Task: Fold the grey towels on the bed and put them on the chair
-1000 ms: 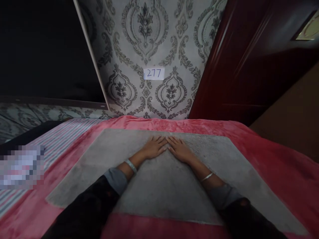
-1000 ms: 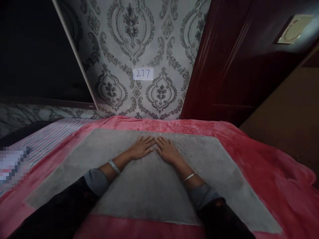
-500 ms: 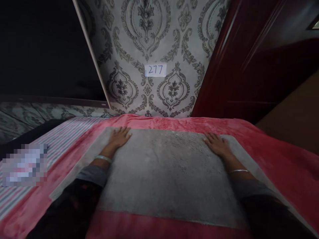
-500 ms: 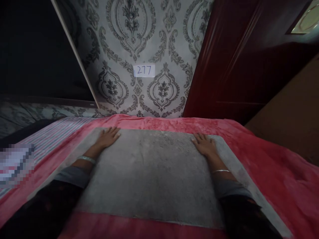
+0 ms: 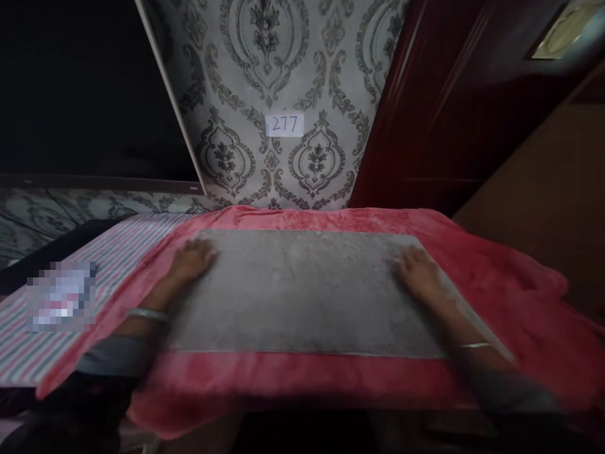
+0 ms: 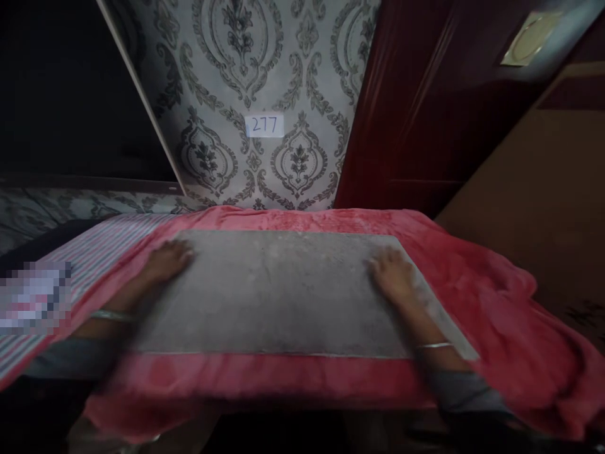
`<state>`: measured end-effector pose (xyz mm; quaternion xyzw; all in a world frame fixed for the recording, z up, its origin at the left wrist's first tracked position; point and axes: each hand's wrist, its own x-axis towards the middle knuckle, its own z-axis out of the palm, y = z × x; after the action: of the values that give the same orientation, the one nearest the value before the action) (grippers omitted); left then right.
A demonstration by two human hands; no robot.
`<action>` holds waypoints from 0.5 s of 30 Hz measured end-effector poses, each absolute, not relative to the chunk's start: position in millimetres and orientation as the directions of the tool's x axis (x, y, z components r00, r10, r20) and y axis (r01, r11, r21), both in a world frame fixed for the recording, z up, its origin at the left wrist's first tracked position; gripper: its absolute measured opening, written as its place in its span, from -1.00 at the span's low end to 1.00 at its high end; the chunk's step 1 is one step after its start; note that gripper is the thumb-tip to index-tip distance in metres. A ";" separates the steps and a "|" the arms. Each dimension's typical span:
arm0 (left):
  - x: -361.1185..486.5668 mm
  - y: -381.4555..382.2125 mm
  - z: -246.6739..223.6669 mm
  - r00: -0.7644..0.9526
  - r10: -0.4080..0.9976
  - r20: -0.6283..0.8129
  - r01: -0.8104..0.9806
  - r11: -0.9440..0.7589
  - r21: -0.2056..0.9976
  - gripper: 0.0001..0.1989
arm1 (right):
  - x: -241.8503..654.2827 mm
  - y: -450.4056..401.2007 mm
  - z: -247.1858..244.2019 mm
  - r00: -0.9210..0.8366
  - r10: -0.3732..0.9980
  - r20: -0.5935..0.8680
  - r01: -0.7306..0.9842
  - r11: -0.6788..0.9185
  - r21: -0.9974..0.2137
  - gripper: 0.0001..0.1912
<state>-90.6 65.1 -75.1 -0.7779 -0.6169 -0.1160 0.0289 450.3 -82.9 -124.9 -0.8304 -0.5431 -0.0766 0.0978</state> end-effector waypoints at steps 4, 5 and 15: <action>-39.9 25.0 -102.7 0.518 0.855 0.032 0.855 -0.518 0.016 -0.42 | 351.8 -74.9 -134.5 0.064 0.981 0.184 0.995 -0.047 -0.093 -0.42; -34.8 15.8 -107.8 0.527 0.849 0.025 0.850 -0.527 -0.005 -0.40 | 341.0 -75.3 -137.7 0.048 0.984 0.170 0.996 -0.034 -0.087 -0.41; -133.1 -8.9 -95.5 0.097 0.992 0.079 0.994 -0.101 0.051 -0.23 | 449.8 -150.0 -134.4 0.570 0.819 0.061 0.822 -0.568 -0.047 -0.36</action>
<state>-133.1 -8.9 -95.5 -0.7404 -0.6705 -0.0463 0.0077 449.8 -150.0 -134.4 -0.8853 -0.4633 -0.0162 0.0352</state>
